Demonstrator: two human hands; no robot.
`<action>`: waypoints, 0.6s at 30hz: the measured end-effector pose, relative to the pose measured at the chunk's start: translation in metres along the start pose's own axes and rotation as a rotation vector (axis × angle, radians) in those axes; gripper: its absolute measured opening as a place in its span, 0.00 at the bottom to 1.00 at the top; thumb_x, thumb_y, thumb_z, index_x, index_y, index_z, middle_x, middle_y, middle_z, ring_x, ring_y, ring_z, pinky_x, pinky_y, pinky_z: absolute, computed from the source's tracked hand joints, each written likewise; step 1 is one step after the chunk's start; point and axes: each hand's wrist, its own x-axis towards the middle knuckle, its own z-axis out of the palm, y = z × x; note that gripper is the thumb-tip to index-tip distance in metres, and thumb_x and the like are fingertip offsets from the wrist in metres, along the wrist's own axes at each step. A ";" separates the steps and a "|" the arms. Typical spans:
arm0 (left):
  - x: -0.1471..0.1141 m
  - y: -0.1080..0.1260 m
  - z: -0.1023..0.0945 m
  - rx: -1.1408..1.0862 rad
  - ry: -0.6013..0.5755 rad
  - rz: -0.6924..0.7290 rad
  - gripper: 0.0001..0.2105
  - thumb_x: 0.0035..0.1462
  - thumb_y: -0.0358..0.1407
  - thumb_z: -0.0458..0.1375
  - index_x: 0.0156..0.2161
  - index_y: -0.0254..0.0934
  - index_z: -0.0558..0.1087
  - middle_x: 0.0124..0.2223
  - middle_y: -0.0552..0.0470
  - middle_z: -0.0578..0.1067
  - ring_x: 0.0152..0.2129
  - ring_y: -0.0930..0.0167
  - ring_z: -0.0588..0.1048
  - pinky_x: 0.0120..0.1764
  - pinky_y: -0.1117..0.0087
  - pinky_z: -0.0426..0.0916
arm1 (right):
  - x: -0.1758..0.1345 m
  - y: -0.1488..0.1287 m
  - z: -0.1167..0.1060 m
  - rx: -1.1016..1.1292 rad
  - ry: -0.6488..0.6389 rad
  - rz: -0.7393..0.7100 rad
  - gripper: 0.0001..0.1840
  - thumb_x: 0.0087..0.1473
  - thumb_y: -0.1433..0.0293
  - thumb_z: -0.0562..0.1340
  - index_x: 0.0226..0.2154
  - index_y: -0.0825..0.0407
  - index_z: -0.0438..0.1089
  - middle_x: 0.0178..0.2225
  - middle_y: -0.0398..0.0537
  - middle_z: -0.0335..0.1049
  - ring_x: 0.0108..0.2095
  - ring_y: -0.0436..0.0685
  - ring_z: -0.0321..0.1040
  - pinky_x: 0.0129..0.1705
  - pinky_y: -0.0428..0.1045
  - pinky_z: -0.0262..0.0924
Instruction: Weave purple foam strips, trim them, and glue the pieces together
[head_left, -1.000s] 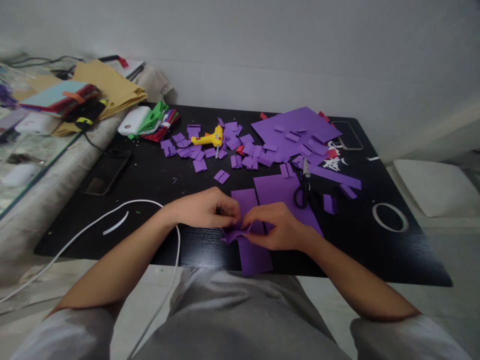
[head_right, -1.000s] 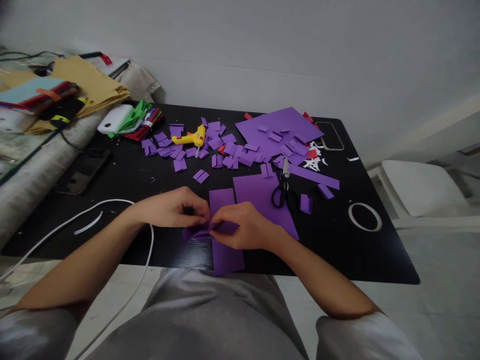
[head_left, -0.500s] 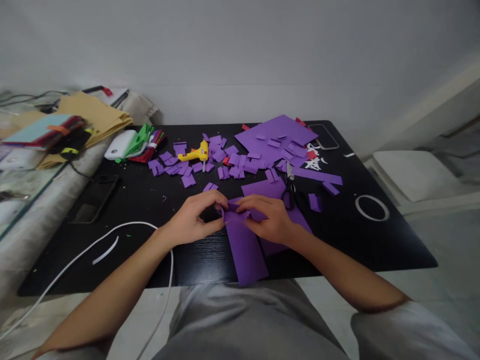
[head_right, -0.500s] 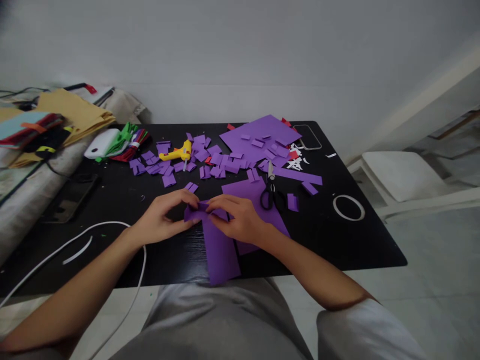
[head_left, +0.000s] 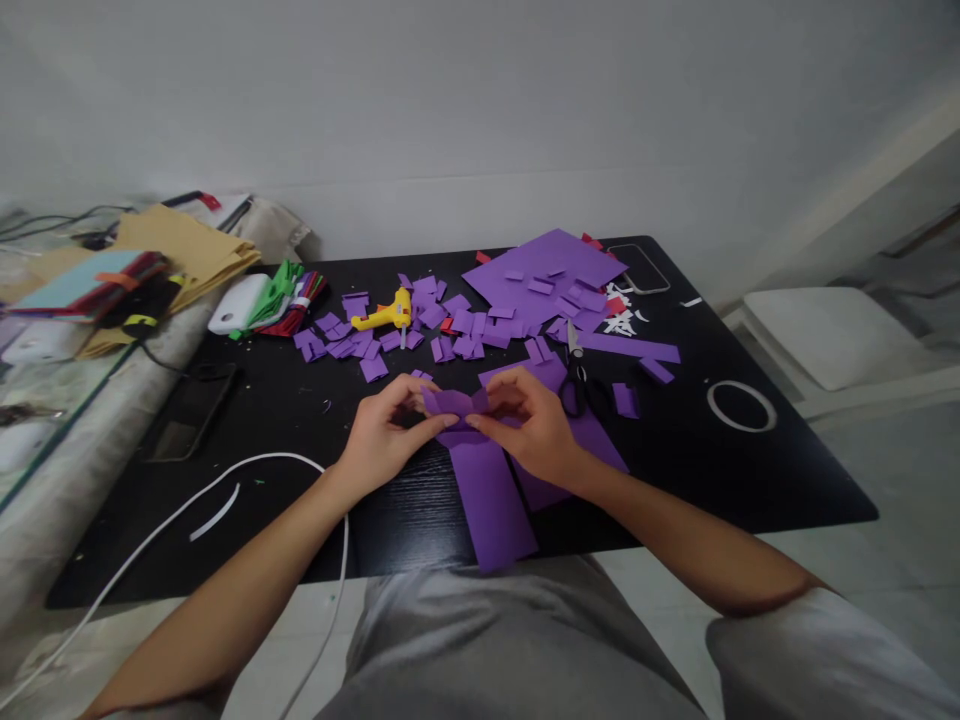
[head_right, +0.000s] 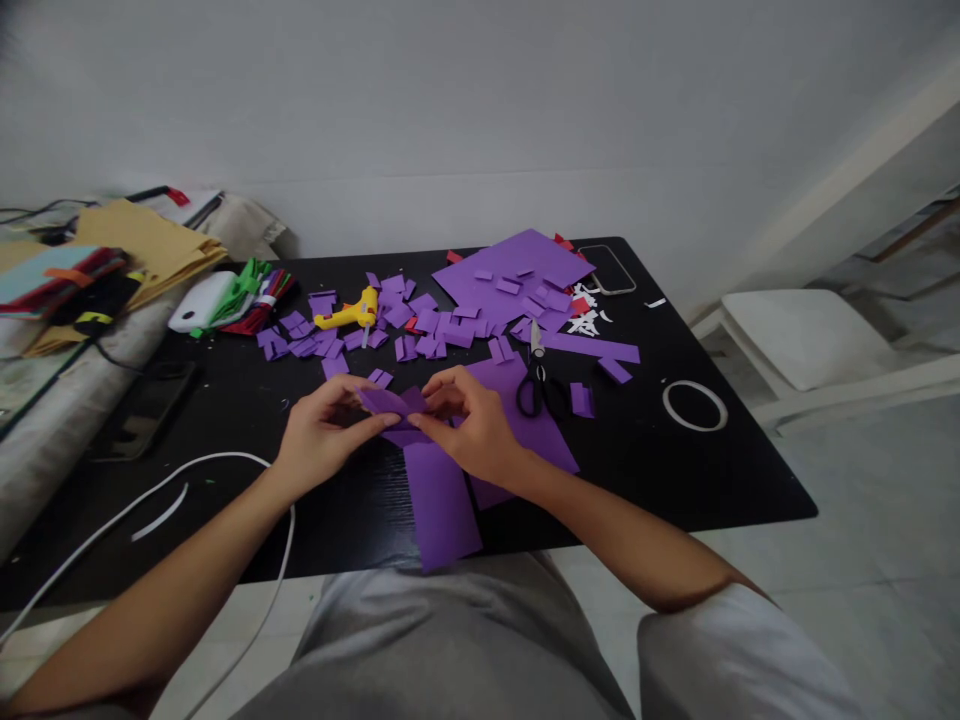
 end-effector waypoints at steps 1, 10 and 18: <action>0.001 0.000 0.000 -0.007 -0.001 -0.017 0.15 0.54 0.41 0.72 0.42 0.37 0.76 0.33 0.54 0.80 0.28 0.72 0.78 0.34 0.72 0.74 | 0.001 0.000 0.000 -0.004 -0.002 0.015 0.19 0.51 0.68 0.75 0.42 0.49 0.70 0.29 0.40 0.77 0.30 0.52 0.77 0.36 0.47 0.72; 0.003 0.005 -0.006 0.081 -0.031 0.004 0.09 0.54 0.36 0.71 0.40 0.38 0.82 0.35 0.51 0.83 0.27 0.72 0.77 0.33 0.72 0.73 | 0.003 0.003 -0.005 -0.152 -0.041 -0.061 0.08 0.55 0.65 0.73 0.36 0.50 0.78 0.34 0.46 0.81 0.36 0.55 0.78 0.42 0.51 0.72; 0.003 0.003 -0.004 0.169 0.074 0.358 0.05 0.60 0.29 0.64 0.34 0.39 0.82 0.36 0.50 0.83 0.33 0.70 0.81 0.39 0.68 0.75 | 0.005 -0.001 -0.006 -0.179 0.034 -0.248 0.03 0.61 0.68 0.67 0.34 0.48 0.77 0.39 0.49 0.79 0.44 0.58 0.76 0.51 0.55 0.70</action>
